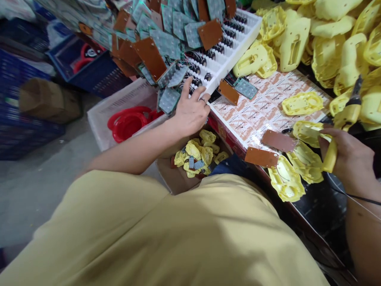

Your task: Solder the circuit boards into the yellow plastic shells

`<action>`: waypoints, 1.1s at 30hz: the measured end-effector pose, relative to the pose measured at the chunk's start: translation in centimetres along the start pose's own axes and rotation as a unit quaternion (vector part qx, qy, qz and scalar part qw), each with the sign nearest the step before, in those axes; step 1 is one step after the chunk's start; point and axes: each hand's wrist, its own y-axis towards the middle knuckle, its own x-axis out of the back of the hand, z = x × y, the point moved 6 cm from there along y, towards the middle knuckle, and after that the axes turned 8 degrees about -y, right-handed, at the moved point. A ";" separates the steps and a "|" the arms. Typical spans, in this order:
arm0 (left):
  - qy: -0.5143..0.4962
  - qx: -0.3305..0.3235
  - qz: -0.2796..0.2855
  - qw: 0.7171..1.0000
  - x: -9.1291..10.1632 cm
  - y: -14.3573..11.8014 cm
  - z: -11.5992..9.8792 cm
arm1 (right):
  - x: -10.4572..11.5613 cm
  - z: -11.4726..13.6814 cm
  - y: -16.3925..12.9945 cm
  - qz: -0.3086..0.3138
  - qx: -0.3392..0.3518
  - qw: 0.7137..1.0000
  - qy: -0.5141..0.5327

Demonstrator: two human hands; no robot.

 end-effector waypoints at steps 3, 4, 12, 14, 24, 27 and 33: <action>0.036 0.027 0.003 0.999 -0.2 0.1 0.5 | -0.4 0.1 0.4 0.043 -0.004 0.999 0.007; 0.052 0.035 0.007 0.998 -0.2 0.1 0.8 | -0.4 0.2 0.5 0.057 -0.007 0.998 0.012; -0.187 0.019 -0.255 0.948 5.3 1.4 2.8 | -1.2 0.0 0.2 0.148 -0.009 0.989 0.006; -0.312 -0.026 -0.322 0.894 6.5 2.2 2.1 | -1.2 0.3 0.2 0.157 -0.007 0.988 0.006; -0.312 -0.140 0.182 0.922 -3.7 9.4 -12.7 | 1.0 2.4 -2.5 0.133 -0.003 0.990 -0.036; -0.182 -0.199 0.229 0.935 -7.8 10.9 -17.4 | 3.5 3.9 -3.7 0.025 0.045 0.998 -0.033; -0.031 -0.245 0.242 0.938 -12.4 12.6 -21.7 | 9.7 5.9 -7.2 -0.123 0.064 0.990 0.011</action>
